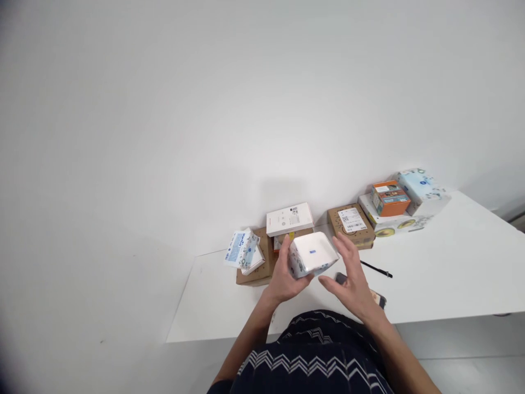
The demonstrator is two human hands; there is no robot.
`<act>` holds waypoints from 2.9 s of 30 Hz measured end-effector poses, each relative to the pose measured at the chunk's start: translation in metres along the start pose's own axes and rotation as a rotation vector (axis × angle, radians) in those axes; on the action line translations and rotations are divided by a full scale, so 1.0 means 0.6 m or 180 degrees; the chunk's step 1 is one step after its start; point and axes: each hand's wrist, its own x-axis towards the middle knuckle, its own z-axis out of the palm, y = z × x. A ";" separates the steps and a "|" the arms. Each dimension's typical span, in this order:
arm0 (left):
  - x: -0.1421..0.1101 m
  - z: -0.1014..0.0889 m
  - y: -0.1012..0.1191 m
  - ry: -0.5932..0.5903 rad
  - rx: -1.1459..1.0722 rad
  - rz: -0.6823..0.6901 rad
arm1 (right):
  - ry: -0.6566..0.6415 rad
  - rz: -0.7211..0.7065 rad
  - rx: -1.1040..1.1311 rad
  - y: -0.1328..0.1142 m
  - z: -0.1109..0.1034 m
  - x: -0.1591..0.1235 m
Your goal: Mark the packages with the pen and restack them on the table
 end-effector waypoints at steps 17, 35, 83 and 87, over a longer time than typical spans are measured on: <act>0.026 -0.012 0.037 -0.0232 0.1365 0.0350 | 0.0711 0.1840 0.1380 0.044 0.042 0.024; 0.019 -0.008 0.023 0.0095 -0.0098 0.0054 | -0.0001 0.3238 0.4077 0.066 0.060 0.013; 0.012 -0.017 0.024 0.1194 0.0335 -0.0025 | -0.0714 0.2296 -0.3138 0.293 -0.074 -0.024; 0.012 -0.021 0.029 0.1280 0.0409 0.0181 | -0.0922 0.2307 -0.3261 0.309 -0.073 -0.051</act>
